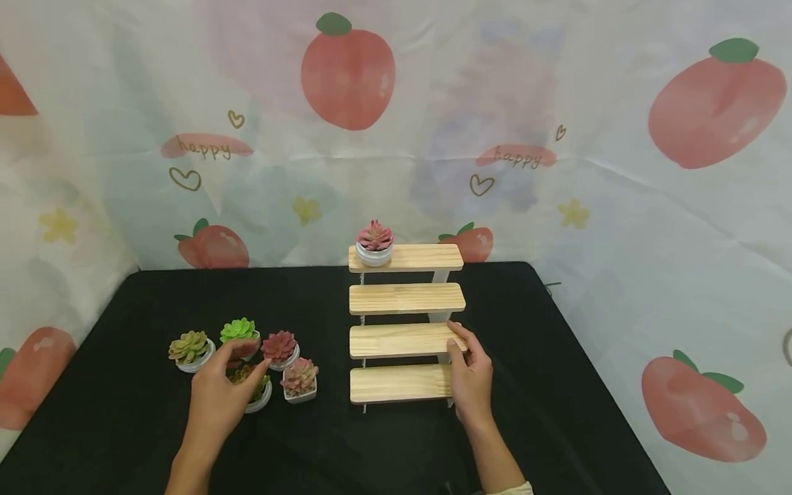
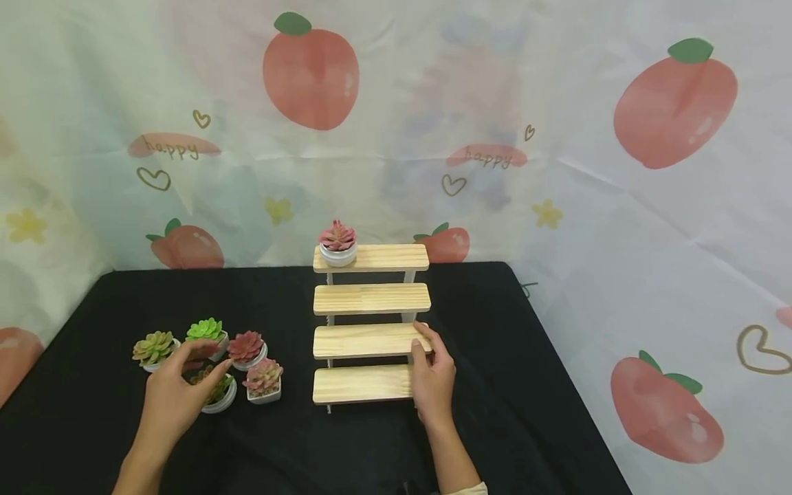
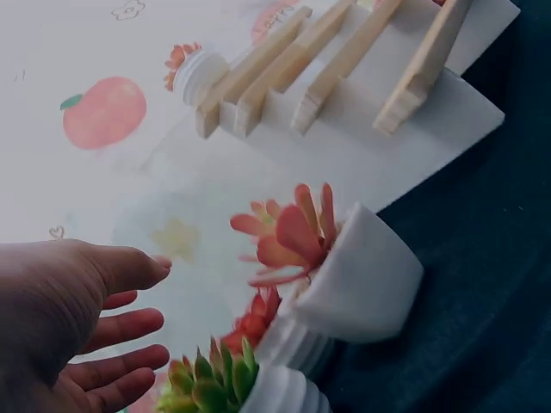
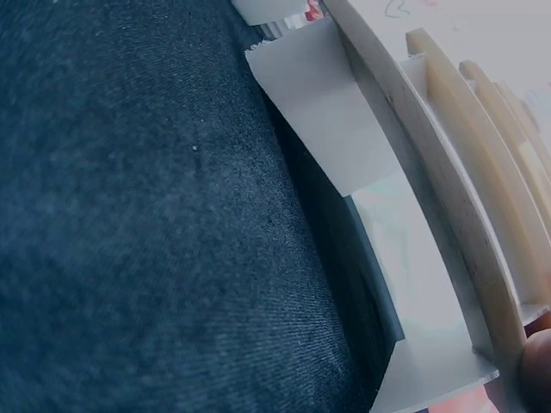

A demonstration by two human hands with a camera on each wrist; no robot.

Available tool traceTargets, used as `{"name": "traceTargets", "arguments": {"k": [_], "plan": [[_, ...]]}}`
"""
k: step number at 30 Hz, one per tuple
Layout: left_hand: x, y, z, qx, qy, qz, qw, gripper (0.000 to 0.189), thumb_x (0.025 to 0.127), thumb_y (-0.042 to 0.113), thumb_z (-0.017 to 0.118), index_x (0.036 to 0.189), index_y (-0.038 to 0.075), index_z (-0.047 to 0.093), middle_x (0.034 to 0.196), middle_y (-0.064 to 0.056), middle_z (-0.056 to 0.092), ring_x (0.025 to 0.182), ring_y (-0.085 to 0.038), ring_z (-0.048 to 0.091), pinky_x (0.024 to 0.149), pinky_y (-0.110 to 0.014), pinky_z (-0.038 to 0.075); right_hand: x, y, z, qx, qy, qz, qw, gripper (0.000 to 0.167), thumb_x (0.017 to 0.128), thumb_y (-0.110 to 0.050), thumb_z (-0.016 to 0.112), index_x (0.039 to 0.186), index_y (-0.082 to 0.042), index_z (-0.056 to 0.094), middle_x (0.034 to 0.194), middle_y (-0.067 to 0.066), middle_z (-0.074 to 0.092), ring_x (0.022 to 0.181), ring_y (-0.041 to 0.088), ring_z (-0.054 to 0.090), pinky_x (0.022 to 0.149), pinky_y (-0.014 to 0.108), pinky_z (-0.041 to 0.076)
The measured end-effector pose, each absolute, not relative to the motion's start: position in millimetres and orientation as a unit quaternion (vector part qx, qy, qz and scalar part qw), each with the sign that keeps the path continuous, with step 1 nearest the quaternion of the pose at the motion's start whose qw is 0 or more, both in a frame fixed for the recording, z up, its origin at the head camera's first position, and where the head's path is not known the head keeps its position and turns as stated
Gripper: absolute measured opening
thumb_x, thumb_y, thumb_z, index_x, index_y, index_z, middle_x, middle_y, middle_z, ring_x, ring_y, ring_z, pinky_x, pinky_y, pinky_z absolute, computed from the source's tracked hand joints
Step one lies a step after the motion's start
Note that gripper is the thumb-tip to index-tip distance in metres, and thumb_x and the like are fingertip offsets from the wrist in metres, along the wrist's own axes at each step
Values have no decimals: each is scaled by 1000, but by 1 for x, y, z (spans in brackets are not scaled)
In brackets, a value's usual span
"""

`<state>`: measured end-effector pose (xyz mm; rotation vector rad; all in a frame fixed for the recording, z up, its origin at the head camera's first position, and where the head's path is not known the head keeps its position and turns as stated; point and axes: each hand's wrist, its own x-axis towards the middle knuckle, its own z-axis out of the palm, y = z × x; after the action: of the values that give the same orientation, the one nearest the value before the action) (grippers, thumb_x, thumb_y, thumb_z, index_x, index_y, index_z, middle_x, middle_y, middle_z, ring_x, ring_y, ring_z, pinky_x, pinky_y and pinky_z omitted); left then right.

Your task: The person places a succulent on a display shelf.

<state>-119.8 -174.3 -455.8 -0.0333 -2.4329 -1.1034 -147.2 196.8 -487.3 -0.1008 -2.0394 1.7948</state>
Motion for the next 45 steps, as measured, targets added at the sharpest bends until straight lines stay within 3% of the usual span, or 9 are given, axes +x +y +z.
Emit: {"name": "traceTargets", "arguments": {"k": [9, 16, 21, 24, 30, 33, 36, 40, 45], "plan": [[-109, -183, -463, 21, -888, -402, 222, 35, 86, 9, 87, 115, 4, 69, 108, -9, 73, 98, -27, 69, 83, -27, 49, -149, 196, -487, -30, -731, 648, 211, 32, 106, -2, 55, 137, -4, 65, 151, 14, 51, 139, 21, 45, 105, 18, 38], [-104, -188, -469, 40, -886, -412, 209, 38, 86, 9, 87, 118, 2, 69, 111, -15, 72, 102, -34, 67, 89, -50, 52, -149, 197, -489, -41, -730, 650, 207, 33, 106, -3, 56, 137, -4, 65, 150, 15, 52, 133, 21, 50, 99, 17, 41], [-101, -189, -476, 58, -887, -415, 197, 40, 86, 10, 87, 120, 2, 68, 115, -17, 71, 105, -35, 66, 91, -50, 51, -147, 198, -487, -44, -734, 646, 203, 32, 106, -4, 56, 137, -4, 65, 149, 12, 53, 131, 21, 51, 95, 17, 42], [-99, -190, -481, 67, -888, -414, 188, 42, 86, 13, 87, 122, 3, 68, 118, -16, 71, 107, -33, 67, 91, -44, 51, -147, 199, -487, -39, -733, 647, 204, 32, 106, -4, 56, 137, -4, 66, 149, 13, 53, 129, 22, 52, 94, 16, 42], [-98, -193, -486, 67, -886, -422, 182, 46, 87, 17, 87, 127, 4, 66, 122, -15, 70, 107, -31, 68, 85, -14, 45, -147, 197, -487, -34, -732, 649, 205, 32, 106, -4, 56, 137, -5, 66, 149, 15, 53, 129, 22, 52, 94, 16, 42], [-98, -193, -489, 67, -884, -430, 174, 52, 87, 19, 87, 131, 4, 64, 126, -15, 68, 109, -31, 67, 84, -9, 42, -147, 197, -487, -36, -732, 649, 204, 32, 106, -4, 56, 137, -5, 66, 149, 14, 53, 131, 21, 51, 96, 15, 42], [-98, -194, -491, 69, -883, -437, 154, 59, 86, 23, 89, 135, 5, 61, 131, -16, 65, 114, -32, 65, 90, -20, 48, -148, 197, -488, -38, -731, 650, 204, 33, 106, -4, 56, 137, -7, 66, 149, 11, 53, 131, 21, 51, 96, 15, 42], [-98, -195, -493, 77, -880, -453, 121, 73, 83, 29, 91, 141, 5, 55, 137, -19, 60, 121, -36, 60, 99, -46, 48, -148, 197, -488, -37, -730, 651, 205, 33, 106, -4, 56, 137, -7, 66, 148, 11, 54, 131, 20, 51, 96, 16, 42], [-98, -196, -498, 84, -880, -458, 94, 85, 79, 28, 94, 147, 7, 48, 135, -24, 58, 125, -40, 56, 104, -53, 45, -148, 197, -488, -39, -730, 652, 202, 32, 106, -4, 57, 137, -6, 66, 147, 12, 54, 129, 20, 52, 95, 16, 43]]}}
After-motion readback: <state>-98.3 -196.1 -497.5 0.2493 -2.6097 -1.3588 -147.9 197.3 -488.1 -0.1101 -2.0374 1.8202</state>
